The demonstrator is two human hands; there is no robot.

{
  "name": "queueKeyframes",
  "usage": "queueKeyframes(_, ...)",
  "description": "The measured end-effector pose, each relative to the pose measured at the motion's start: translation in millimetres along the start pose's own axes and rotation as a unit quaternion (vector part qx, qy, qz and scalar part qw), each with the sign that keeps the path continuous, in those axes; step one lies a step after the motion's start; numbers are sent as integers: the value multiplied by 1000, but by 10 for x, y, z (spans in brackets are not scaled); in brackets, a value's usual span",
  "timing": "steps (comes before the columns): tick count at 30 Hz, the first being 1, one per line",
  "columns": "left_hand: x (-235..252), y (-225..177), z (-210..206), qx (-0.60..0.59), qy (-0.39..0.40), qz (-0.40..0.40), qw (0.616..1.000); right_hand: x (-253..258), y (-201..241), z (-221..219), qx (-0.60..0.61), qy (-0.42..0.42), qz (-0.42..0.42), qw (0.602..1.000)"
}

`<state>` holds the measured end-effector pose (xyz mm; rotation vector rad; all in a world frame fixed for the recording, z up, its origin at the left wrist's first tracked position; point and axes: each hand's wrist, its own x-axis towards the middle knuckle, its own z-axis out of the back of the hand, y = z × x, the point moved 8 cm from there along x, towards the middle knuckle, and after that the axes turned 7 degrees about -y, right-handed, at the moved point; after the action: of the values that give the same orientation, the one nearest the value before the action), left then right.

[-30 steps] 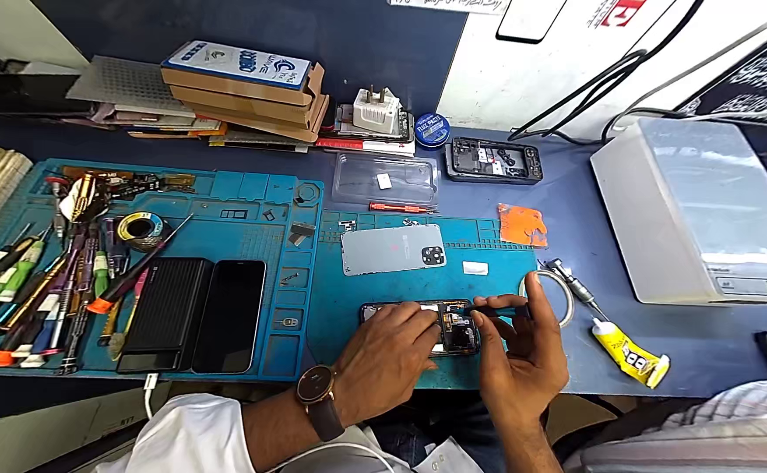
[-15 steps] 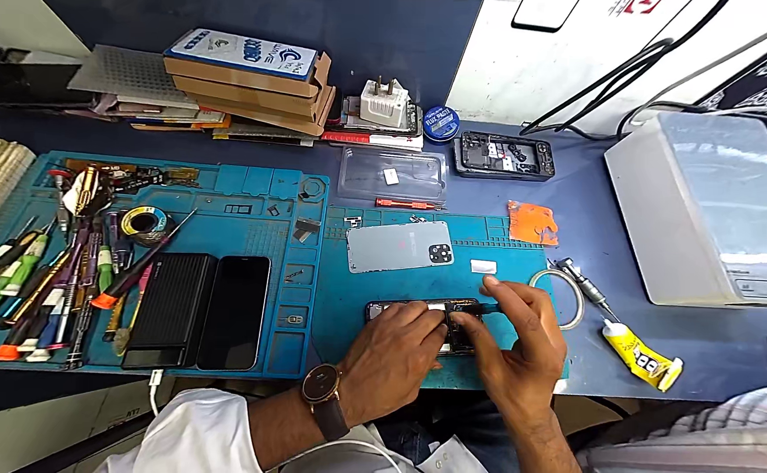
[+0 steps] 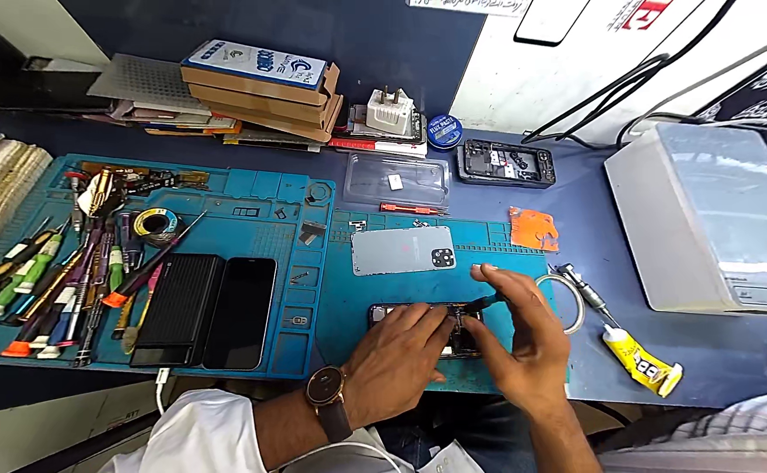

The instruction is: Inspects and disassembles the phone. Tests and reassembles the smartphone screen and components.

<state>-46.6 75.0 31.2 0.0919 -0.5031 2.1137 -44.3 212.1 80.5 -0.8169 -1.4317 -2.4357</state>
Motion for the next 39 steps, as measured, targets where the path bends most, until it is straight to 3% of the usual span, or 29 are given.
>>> queueKeyframes(3,18,-12,-23,8,10,2,1000,-3,-37,85,-64,-81,0,995)
queueKeyframes(7,11,-2,-17,13,12,-2,1000,19,6,-3,34,28,-9,999)
queueKeyframes(11,37,-14,-15,19,12,-6,1000,22,20,63,-53,-80,12,995)
queueKeyframes(15,10,-4,-16,18,6,-5,1000,28,44,-22,39,17,-4,999)
queueKeyframes(19,22,-16,-23,15,12,-5,1000,9,17,77,-74,-86,9,994)
queueKeyframes(23,11,3,-13,5,9,-2,1000,18,-4,38,35,6,-14,999)
queueKeyframes(27,43,7,21,0,5,1,1000,-10,-11,107,-64,-91,9,994)
queueKeyframes(29,52,29,40,-11,8,9,1000,-5,0,78,-11,-49,-2,999)
queueKeyframes(32,65,66,74,-32,-15,16,999,-20,2,-4,27,2,-5,1000)
queueKeyframes(35,101,131,150,-80,-72,47,993,-33,-9,74,-45,-96,7,994)
queueKeyframes(39,164,267,207,-136,-100,111,979,-65,-51,54,70,-58,-31,995)
